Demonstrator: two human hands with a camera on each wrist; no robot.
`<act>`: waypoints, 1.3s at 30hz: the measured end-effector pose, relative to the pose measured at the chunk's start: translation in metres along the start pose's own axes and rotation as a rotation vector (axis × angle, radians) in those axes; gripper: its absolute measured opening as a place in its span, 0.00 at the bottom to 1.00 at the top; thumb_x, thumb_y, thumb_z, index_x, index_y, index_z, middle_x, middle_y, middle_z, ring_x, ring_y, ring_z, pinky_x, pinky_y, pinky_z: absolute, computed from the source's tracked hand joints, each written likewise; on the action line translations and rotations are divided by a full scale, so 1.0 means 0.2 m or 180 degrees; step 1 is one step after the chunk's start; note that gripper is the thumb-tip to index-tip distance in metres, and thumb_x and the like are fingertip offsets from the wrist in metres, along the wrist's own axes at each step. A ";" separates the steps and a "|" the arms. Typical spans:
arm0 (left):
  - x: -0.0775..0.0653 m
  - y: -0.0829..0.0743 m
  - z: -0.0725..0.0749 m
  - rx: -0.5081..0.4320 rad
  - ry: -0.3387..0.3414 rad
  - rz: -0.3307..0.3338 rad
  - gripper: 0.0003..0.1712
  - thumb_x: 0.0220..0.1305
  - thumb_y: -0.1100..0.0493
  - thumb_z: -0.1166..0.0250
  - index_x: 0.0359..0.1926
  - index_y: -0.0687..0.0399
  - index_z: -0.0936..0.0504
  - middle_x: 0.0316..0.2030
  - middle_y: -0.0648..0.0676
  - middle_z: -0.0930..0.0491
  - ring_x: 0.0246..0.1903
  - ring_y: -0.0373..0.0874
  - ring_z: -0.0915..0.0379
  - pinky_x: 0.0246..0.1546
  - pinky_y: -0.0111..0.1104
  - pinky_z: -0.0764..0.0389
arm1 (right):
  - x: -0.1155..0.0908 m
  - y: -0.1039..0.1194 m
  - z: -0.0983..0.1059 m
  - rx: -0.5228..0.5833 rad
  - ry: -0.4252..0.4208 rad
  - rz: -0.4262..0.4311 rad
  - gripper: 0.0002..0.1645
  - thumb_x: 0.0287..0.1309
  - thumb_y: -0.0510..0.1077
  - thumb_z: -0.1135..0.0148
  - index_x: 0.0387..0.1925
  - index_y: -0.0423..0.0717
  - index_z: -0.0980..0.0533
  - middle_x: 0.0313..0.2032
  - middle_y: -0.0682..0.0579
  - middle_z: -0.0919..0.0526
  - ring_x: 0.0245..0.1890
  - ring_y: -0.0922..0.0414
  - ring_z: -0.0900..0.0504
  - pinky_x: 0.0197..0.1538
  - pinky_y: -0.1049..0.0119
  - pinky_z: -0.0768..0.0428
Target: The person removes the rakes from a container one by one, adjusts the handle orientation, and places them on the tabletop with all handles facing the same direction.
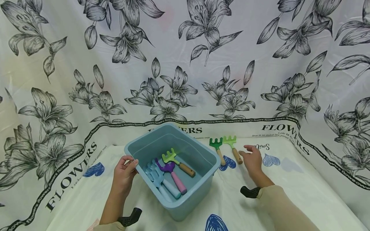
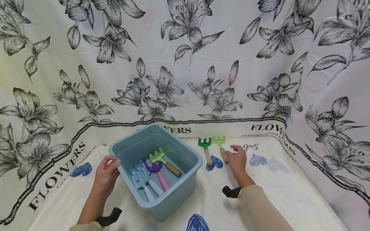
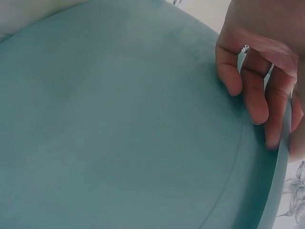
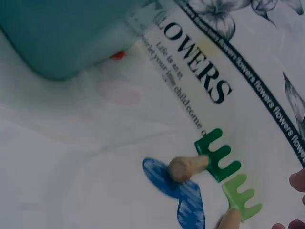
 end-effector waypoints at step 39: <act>0.01 0.00 0.01 0.0120 -0.0056 0.0145 0.17 0.68 0.60 0.38 0.48 0.64 0.36 0.25 0.48 0.21 0.24 0.40 0.26 0.34 0.31 0.22 | -0.40 1.03 -0.27 0.0288 0.2091 0.2248 0.52 0.56 0.43 0.31 0.75 0.56 0.51 0.73 0.49 0.46 0.65 0.46 0.33 0.56 0.47 0.27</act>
Point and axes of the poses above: each hand's wrist, its own x-axis towards the middle knuckle, its own z-axis out of the back of the hand, y = z × x, the point moved 5 cm from there along x, towards the middle knuckle
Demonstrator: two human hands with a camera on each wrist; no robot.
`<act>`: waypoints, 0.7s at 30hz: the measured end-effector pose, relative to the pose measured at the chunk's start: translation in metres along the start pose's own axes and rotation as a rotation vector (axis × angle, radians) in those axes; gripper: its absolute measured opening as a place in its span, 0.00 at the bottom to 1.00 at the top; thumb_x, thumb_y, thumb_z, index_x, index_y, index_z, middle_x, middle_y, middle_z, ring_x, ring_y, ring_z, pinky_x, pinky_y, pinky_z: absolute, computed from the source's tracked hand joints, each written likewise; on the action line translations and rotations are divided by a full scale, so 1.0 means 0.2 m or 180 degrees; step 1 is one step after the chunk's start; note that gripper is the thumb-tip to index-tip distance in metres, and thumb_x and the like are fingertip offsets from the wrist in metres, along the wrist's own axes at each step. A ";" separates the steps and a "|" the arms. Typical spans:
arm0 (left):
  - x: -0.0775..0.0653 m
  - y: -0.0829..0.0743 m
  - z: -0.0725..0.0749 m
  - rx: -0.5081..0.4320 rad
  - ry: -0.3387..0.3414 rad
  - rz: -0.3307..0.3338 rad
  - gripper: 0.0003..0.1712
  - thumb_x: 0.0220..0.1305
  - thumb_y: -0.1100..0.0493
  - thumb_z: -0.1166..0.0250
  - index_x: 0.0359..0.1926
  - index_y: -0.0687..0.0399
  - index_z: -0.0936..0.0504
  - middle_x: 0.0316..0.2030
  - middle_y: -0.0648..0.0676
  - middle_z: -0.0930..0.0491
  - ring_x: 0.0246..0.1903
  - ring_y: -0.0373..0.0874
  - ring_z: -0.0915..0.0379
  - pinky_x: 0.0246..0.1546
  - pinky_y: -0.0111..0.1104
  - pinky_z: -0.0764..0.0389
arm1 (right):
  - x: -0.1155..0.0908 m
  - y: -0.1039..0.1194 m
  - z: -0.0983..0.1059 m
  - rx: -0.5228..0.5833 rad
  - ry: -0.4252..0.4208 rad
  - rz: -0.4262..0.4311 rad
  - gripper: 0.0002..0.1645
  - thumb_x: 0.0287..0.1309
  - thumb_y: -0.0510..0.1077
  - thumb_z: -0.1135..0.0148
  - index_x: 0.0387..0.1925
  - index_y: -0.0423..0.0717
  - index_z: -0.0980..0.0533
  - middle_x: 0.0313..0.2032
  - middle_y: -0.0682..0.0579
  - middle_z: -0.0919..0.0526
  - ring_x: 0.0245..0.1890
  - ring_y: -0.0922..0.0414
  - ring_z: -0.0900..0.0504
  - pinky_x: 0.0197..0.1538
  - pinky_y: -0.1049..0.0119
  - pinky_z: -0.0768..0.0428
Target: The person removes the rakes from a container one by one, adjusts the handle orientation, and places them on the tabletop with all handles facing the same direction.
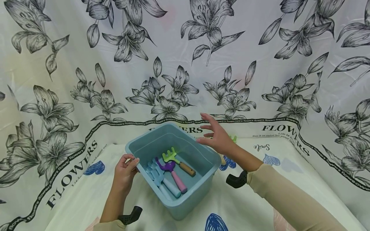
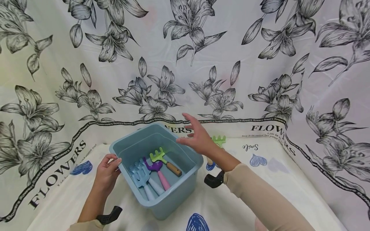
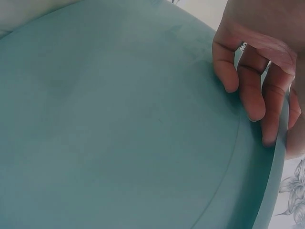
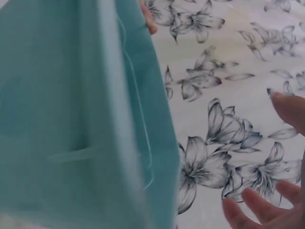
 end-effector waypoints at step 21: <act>-0.01 0.00 -0.01 -0.0145 -0.0060 -0.0033 0.15 0.68 0.61 0.38 0.46 0.63 0.35 0.25 0.48 0.22 0.24 0.40 0.27 0.33 0.31 0.24 | 0.33 0.01 -0.39 -0.0080 0.2248 -0.0929 0.41 0.62 0.51 0.35 0.72 0.58 0.43 0.66 0.50 0.33 0.60 0.53 0.27 0.60 0.48 0.31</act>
Point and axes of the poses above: each hand's wrist, its own x-axis towards the middle knuckle, its own z-axis out of the back of the hand, y = z × x, the point moved 5 cm from there along x, towards the middle knuckle
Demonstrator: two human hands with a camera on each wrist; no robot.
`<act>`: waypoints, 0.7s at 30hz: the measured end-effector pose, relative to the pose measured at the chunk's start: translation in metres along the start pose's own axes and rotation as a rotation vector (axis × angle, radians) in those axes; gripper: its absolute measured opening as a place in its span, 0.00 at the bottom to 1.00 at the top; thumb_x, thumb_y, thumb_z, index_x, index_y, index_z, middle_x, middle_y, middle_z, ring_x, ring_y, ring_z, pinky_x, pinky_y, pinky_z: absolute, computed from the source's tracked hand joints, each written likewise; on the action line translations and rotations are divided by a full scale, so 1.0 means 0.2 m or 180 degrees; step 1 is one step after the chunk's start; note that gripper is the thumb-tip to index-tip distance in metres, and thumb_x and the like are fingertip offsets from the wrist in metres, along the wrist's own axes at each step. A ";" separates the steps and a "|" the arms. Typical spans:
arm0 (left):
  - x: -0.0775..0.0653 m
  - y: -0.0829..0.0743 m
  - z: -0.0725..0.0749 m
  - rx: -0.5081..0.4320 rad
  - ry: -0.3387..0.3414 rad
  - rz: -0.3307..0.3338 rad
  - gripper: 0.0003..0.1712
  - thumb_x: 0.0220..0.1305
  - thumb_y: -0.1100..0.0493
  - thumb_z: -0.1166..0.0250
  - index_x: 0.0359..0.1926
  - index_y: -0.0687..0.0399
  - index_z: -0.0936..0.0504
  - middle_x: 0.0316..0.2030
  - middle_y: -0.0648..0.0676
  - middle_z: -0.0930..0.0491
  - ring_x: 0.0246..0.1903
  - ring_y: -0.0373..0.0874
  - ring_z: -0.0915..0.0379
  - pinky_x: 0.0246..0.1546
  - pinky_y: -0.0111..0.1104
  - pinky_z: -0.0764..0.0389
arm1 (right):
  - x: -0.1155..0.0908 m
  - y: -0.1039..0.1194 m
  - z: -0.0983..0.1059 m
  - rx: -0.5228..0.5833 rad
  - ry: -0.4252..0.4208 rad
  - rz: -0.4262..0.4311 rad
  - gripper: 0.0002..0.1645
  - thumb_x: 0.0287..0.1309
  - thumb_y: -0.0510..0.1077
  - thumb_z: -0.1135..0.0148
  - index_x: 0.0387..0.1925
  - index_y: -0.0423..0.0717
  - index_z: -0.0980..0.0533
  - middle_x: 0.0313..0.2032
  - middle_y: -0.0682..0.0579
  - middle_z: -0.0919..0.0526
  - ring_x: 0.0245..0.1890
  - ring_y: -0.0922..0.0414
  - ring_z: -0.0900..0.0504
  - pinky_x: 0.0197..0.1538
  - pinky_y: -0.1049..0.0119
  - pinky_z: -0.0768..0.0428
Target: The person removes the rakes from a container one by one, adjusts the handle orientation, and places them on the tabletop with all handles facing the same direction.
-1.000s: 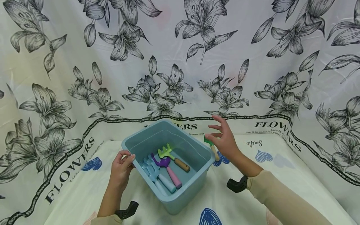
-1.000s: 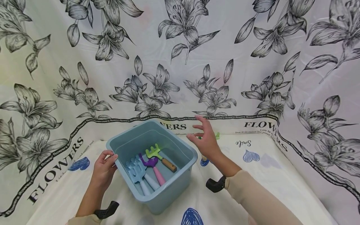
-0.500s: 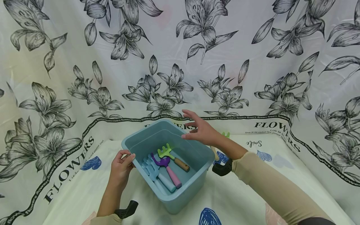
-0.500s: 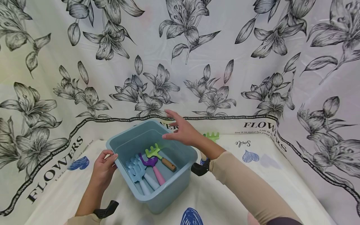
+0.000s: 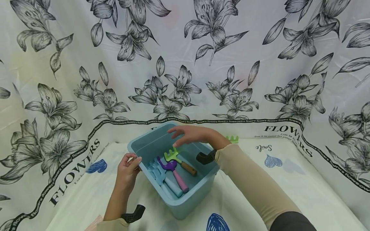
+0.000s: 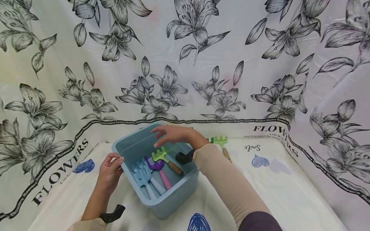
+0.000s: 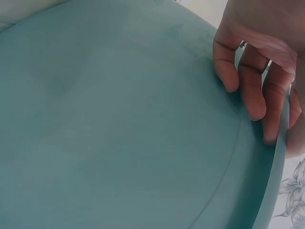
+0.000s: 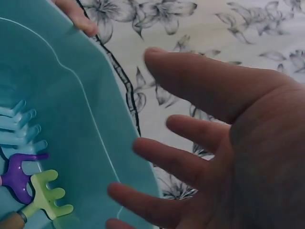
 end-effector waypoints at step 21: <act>0.01 0.00 0.00 0.0019 -0.0044 0.0041 0.14 0.68 0.63 0.39 0.46 0.63 0.35 0.25 0.48 0.21 0.25 0.41 0.26 0.34 0.32 0.23 | 0.25 -0.29 -0.17 0.0412 0.0425 -0.0964 0.38 0.63 0.50 0.37 0.71 0.51 0.40 0.68 0.46 0.36 0.68 0.37 0.41 0.67 0.41 0.47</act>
Point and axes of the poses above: each hand's wrist, its own x-axis towards the middle knuckle, its own z-axis out of the back of the hand, y = z × x, the point moved 5 cm from there along x, towards the middle knuckle
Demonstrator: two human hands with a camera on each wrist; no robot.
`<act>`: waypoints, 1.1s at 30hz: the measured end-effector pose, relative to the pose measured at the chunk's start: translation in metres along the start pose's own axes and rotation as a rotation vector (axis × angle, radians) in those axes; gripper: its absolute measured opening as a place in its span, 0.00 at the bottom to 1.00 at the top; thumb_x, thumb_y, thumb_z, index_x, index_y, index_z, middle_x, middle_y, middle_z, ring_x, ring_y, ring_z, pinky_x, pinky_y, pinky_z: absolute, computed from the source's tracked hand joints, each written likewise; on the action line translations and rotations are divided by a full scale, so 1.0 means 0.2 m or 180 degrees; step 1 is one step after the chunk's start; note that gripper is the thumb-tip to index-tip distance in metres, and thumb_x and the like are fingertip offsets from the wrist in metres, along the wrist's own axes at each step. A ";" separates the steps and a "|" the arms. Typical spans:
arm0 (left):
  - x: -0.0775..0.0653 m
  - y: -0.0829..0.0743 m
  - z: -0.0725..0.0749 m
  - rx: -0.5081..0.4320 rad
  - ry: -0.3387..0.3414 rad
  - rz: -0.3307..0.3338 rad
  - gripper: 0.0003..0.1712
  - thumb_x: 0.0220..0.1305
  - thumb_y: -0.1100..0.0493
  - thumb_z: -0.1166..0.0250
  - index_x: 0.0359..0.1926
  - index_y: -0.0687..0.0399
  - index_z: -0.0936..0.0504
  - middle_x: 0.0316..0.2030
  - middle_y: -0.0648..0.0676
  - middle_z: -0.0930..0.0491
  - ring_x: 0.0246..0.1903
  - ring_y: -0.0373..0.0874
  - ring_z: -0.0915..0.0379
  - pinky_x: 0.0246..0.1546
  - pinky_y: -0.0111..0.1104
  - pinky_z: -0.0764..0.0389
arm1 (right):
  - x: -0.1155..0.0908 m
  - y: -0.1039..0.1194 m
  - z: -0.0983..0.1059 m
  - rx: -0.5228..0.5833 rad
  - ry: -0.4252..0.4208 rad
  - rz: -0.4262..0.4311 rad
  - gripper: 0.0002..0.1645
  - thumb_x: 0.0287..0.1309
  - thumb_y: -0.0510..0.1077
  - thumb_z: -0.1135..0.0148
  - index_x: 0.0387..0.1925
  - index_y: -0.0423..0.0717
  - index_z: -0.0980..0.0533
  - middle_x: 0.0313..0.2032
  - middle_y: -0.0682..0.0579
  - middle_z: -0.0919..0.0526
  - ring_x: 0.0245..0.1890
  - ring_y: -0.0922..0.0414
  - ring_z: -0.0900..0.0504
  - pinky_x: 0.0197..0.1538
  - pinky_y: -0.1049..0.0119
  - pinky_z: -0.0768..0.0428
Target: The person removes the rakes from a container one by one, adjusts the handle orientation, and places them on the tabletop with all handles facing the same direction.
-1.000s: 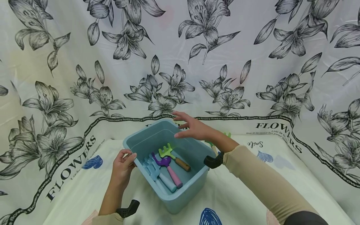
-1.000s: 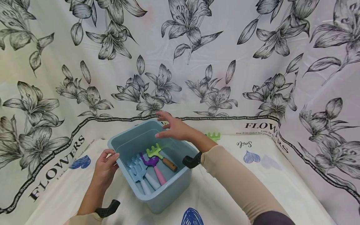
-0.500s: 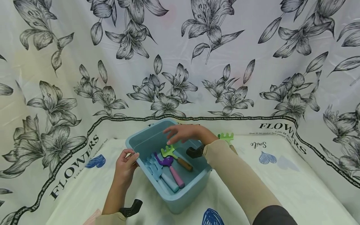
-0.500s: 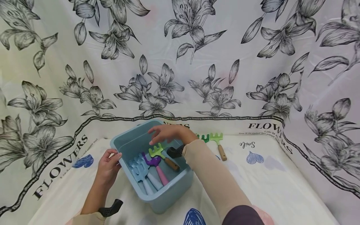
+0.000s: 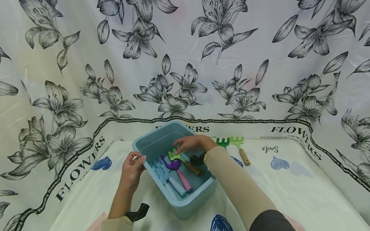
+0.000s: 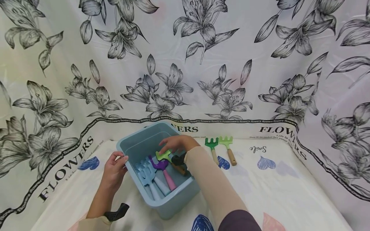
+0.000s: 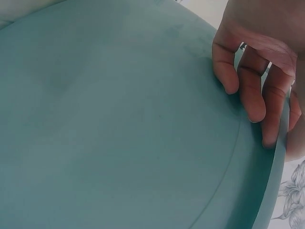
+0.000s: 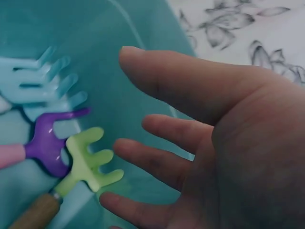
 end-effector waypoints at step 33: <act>0.00 0.00 0.01 0.0019 -0.0023 -0.0010 0.14 0.66 0.61 0.36 0.44 0.60 0.33 0.26 0.48 0.20 0.24 0.42 0.25 0.35 0.33 0.22 | 0.03 -0.14 -0.16 -0.0890 0.0657 -0.1118 0.39 0.53 0.58 0.32 0.67 0.58 0.32 0.54 0.52 0.23 0.62 0.44 0.30 0.63 0.45 0.35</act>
Point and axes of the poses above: each hand's wrist, its own x-axis towards the middle knuckle, its own z-axis out of the back of the hand, y = z × x, the point moved 5 cm from there along x, towards the middle knuckle
